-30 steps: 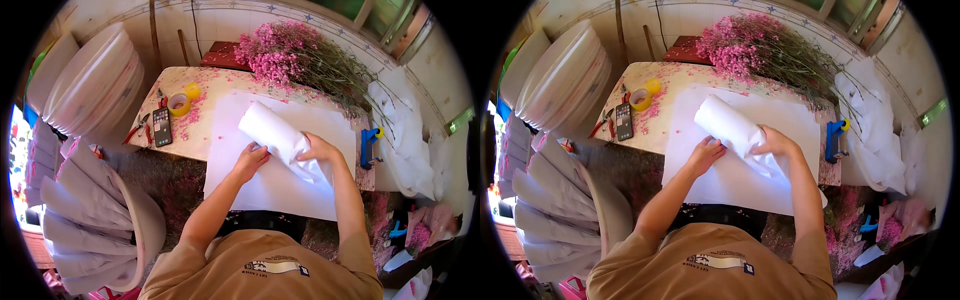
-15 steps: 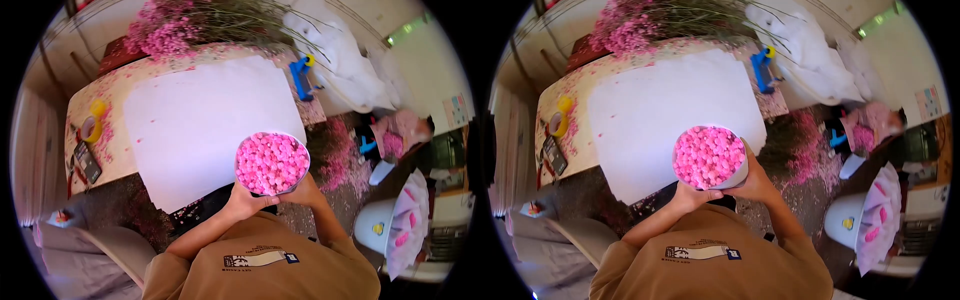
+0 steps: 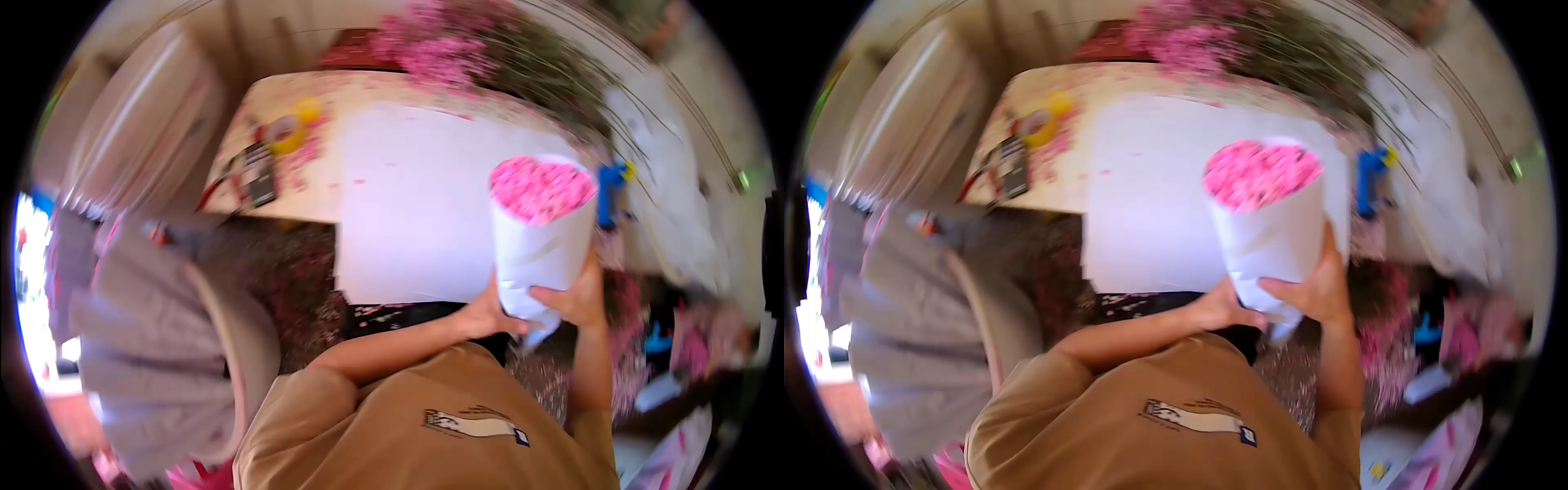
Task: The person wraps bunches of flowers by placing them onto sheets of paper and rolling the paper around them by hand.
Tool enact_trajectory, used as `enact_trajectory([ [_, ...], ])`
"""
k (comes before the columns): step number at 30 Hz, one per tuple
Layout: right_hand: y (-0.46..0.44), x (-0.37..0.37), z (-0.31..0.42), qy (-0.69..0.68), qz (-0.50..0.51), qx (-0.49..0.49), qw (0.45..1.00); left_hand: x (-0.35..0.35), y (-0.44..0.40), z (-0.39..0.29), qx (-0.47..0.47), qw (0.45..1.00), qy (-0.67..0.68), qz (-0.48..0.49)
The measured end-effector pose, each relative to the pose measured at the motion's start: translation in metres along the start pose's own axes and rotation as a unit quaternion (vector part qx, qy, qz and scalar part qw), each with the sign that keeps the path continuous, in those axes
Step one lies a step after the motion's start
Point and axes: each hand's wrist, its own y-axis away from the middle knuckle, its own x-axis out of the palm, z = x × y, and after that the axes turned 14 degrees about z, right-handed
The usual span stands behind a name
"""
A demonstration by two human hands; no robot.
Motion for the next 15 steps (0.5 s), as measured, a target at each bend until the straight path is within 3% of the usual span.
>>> enact_trajectory([
  [1,-0.022,0.003,0.018,-0.021,0.008,-0.027,0.999,0.001,-0.002,-0.007,0.049,0.999,0.013,-0.006],
  [3,-0.058,0.01,0.033,-0.006,0.007,-0.058,0.998,0.001,0.001,-0.039,0.101,0.989,-0.025,-0.107],
  [7,-0.118,0.01,0.064,-0.081,0.058,-0.198,0.975,-0.016,0.02,-0.136,0.215,0.96,-0.007,-0.177],
  [9,-0.137,0.002,0.074,-0.061,0.008,-0.207,0.976,-0.023,0.036,-0.194,0.294,0.931,0.0,-0.215],
  [13,-0.156,-0.029,0.039,-0.103,0.044,-0.161,0.981,-0.035,0.105,-0.328,0.436,0.839,-0.15,-0.289],
  [15,-0.157,-0.026,0.025,-0.126,0.064,-0.136,0.981,-0.034,0.153,-0.39,0.479,0.804,-0.131,-0.328],
])
